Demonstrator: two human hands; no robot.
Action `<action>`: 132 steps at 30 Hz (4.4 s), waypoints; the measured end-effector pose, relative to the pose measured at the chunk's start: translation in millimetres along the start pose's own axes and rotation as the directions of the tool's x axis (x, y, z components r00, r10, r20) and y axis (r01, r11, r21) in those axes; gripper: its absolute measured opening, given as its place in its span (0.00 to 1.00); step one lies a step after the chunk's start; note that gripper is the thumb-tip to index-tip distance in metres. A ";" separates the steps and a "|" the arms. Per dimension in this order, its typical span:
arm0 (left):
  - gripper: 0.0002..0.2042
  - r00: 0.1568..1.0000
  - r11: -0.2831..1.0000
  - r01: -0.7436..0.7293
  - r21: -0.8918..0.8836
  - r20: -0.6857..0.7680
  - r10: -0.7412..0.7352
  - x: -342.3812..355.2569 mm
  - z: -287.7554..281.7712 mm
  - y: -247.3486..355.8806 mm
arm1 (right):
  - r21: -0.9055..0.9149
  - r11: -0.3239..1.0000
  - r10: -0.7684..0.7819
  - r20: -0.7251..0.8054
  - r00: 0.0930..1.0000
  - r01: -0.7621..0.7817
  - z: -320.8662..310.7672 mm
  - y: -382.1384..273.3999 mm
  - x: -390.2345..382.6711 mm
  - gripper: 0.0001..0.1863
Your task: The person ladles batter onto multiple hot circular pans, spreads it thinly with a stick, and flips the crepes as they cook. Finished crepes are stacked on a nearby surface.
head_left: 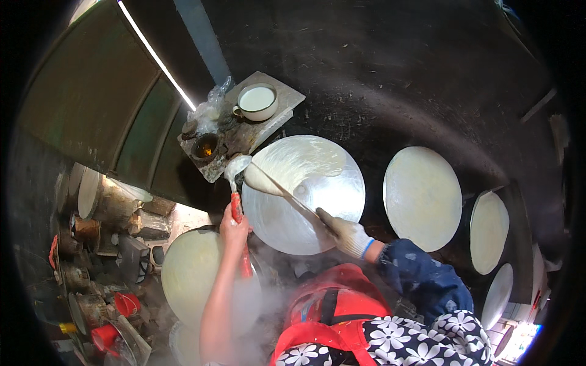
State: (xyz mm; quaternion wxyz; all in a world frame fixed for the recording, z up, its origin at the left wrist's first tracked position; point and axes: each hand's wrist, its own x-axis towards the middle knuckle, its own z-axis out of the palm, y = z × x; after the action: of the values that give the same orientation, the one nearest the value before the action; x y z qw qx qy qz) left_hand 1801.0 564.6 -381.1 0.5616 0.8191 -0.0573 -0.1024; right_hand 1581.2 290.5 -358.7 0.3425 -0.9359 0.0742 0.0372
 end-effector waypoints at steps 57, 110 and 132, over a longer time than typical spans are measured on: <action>0.29 0.952 0.940 -0.011 0.340 0.290 -0.094 -252.8 0.9 48.7 | -0.281 0.959 0.050 0.034 0.998 -0.038 -61.2 45.5 -103.8 0.37; 0.20 0.801 0.645 0.598 -0.476 0.396 -0.450 -282.9 -21.2 93.0 | 0.071 0.953 0.287 0.095 0.953 -0.294 23.7 12.0 -250.5 0.37; 0.17 0.782 0.606 0.620 -0.497 0.334 -0.526 -255.5 77.0 155.9 | 0.039 0.948 0.311 -0.313 0.897 -0.315 -67.0 89.3 -8.8 0.31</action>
State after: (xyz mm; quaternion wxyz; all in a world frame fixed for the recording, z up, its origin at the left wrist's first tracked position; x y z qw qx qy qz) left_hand 1537.9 491.6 -236.2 0.7149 0.5700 0.2000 -0.3523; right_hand 1559.1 180.8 -363.2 0.3098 -0.9077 0.2771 -0.0577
